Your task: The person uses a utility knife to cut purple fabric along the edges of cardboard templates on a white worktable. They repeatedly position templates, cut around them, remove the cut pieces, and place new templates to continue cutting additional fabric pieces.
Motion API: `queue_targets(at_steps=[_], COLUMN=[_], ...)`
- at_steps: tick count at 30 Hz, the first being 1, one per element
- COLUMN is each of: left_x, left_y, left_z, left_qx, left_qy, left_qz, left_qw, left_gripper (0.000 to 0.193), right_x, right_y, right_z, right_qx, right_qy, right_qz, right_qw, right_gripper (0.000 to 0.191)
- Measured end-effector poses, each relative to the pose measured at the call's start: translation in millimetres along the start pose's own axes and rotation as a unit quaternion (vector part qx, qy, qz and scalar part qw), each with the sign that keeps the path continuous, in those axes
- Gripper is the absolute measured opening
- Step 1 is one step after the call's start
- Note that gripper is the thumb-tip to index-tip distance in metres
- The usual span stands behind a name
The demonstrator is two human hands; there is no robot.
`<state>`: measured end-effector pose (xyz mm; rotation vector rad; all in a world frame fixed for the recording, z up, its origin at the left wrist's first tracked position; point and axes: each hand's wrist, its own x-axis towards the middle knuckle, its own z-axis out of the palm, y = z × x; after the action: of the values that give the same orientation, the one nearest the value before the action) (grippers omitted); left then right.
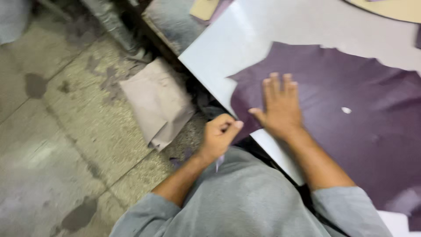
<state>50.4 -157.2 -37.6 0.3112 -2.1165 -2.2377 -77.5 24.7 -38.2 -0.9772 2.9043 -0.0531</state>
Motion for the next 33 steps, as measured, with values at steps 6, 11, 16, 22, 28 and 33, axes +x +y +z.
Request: queue_targets(at_steps=[6, 11, 16, 22, 28, 33], left_x=[17.9, 56.3, 82.6, 161.8, 223.5, 214.1], left_y=[37.2, 40.5, 22.3, 11.2, 5.6, 5.2], left_z=[5.1, 43.7, 101.0, 141.9, 158.7, 154.8], left_qx=[0.317, 0.303, 0.385, 0.486, 0.531, 0.543], left_qy=[0.067, -0.130, -0.353, -0.434, -0.372, -0.349], left_qz=[0.246, 0.264, 0.274, 0.321, 0.330, 0.307], left_qw=[0.914, 0.906, 0.807, 0.687, 0.686, 0.699], left_gripper=[0.016, 0.037, 0.063, 0.078, 0.080, 0.085], right_x=[-13.8, -23.7, -50.6, -83.2, -87.4, -82.0], right_y=[-25.9, 14.5, 118.0, 191.3, 200.7, 200.5], right_z=[6.8, 1.9, -8.7, -5.0, 2.9, -3.0], right_qx=[0.021, 0.114, 0.058, 0.073, 0.085, 0.100], right_qy=[-0.066, -0.032, 0.016, 0.068, 0.091, 0.103], right_qz=[-0.096, -0.023, 0.192, 0.332, 0.367, 0.369], right_qw=[0.993, 0.993, 0.980, 0.938, 0.922, 0.918], right_gripper=[0.095, 0.084, 0.085, 0.089, 0.089, 0.088])
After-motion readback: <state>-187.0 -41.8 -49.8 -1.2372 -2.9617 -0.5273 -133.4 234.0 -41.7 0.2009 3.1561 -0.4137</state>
